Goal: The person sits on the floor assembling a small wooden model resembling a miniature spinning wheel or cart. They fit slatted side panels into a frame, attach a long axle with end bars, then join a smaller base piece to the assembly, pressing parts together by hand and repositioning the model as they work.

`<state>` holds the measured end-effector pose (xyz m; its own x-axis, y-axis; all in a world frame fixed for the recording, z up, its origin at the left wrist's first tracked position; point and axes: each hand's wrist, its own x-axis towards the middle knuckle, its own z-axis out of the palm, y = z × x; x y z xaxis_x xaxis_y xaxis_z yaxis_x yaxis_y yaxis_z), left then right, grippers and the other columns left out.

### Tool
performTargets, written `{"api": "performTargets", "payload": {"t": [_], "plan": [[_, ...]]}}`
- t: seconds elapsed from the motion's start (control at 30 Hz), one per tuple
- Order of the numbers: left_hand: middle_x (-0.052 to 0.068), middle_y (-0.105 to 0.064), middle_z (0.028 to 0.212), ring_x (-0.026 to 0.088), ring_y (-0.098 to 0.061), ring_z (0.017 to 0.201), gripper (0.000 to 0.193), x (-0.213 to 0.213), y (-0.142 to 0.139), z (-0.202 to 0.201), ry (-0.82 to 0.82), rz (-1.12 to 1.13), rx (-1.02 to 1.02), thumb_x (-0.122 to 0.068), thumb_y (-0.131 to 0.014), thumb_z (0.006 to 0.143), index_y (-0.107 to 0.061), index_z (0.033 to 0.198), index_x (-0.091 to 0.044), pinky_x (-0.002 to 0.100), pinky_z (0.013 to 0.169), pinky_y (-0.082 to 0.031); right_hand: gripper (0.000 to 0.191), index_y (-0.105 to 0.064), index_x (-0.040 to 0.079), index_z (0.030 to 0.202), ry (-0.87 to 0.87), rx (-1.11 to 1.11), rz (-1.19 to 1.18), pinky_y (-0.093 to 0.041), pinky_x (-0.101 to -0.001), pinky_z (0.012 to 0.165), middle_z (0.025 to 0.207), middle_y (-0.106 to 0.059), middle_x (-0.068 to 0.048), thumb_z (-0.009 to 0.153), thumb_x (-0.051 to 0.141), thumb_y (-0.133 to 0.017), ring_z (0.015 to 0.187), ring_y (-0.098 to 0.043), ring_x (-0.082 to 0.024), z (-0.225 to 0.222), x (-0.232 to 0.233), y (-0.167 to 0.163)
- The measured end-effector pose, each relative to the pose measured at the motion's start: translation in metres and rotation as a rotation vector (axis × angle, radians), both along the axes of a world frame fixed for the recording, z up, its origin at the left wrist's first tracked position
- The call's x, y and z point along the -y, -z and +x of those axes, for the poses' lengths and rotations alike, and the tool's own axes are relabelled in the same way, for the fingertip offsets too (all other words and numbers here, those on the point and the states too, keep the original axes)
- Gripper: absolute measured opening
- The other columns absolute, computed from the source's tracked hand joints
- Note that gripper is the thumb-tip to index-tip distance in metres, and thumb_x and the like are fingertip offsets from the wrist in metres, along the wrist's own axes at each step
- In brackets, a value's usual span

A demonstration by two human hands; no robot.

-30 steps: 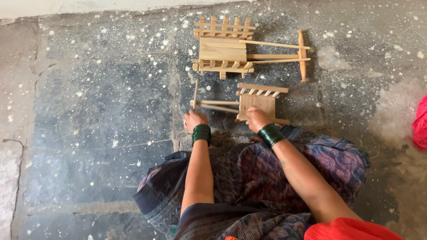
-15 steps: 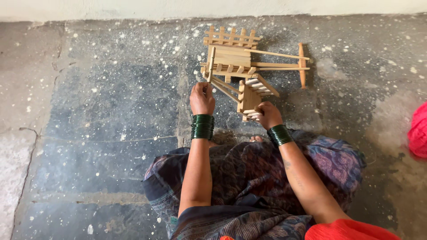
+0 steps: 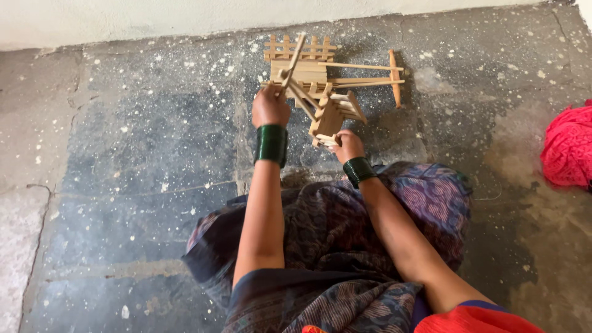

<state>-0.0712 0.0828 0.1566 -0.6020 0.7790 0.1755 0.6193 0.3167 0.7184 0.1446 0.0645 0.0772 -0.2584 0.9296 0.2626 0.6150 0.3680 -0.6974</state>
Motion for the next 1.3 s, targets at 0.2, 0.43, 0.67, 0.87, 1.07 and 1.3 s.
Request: {"api": "performTargets", "payload": {"t": [0.2,0.43,0.67,0.87,1.07,1.3], "plan": [[0.006,-0.073,0.093,0.027,-0.071,0.080,0.007,-0.008,-0.018,0.019,0.077,0.011,-0.082,-0.022,-0.072,0.089,-0.076,0.092,-0.018,0.042,0.069,-0.057,0.039,-0.068,0.000,0.096,0.031,-0.087,-0.140,-0.056,-0.0385,0.077,0.092,-0.072,-0.016,0.070,0.018,-0.092,0.082,-0.072,-0.030,-0.001,0.008,-0.006],[0.012,-0.069,0.104,0.026,-0.071,0.091,0.010,-0.014,-0.003,-0.022,0.280,0.129,0.082,-0.014,-0.070,0.089,-0.067,0.095,-0.008,0.038,0.082,-0.062,0.040,-0.068,0.001,0.098,-0.066,-0.040,-0.169,-0.056,-0.0395,0.076,0.089,-0.073,-0.016,0.072,0.022,-0.090,0.081,-0.071,-0.031,-0.020,0.010,0.002],[0.024,-0.061,0.141,0.032,-0.055,0.129,0.034,0.000,0.021,-0.033,0.563,0.295,1.047,0.003,-0.059,0.086,-0.050,0.117,-0.008,0.044,0.111,-0.046,0.032,-0.073,-0.001,0.085,-0.224,0.189,-0.169,-0.056,-0.0394,0.083,0.098,-0.073,-0.017,0.070,0.022,-0.090,0.090,-0.070,-0.032,-0.008,-0.009,0.026],[0.028,-0.048,0.154,0.031,-0.045,0.148,0.039,-0.002,0.015,-0.035,0.562,0.410,0.944,0.008,-0.054,0.092,-0.042,0.125,-0.007,0.042,0.121,-0.035,0.033,-0.074,0.009,0.109,-0.216,0.127,0.085,-0.059,-0.0368,0.089,0.114,-0.072,-0.015,0.088,-0.010,-0.057,0.095,-0.071,-0.025,0.008,-0.051,0.007],[0.026,-0.052,0.153,0.031,-0.052,0.140,0.067,-0.009,0.017,-0.023,0.579,0.296,0.826,0.004,-0.050,0.095,-0.032,0.157,-0.010,0.042,0.118,-0.039,0.022,-0.073,0.012,0.115,-0.133,-0.267,0.141,-0.064,-0.0282,0.076,0.112,-0.076,-0.010,0.104,-0.001,-0.060,0.090,-0.072,-0.019,0.001,-0.080,-0.059],[0.024,-0.052,0.151,0.032,-0.051,0.139,0.062,-0.022,0.031,-0.019,0.494,0.278,0.743,-0.001,-0.050,0.099,-0.031,0.158,-0.010,0.042,0.117,-0.041,0.015,-0.064,0.009,0.109,-0.178,-0.422,0.212,-0.064,-0.0276,0.081,0.108,-0.076,-0.006,0.097,0.009,-0.072,0.099,-0.075,-0.016,-0.041,-0.104,-0.113]]}}
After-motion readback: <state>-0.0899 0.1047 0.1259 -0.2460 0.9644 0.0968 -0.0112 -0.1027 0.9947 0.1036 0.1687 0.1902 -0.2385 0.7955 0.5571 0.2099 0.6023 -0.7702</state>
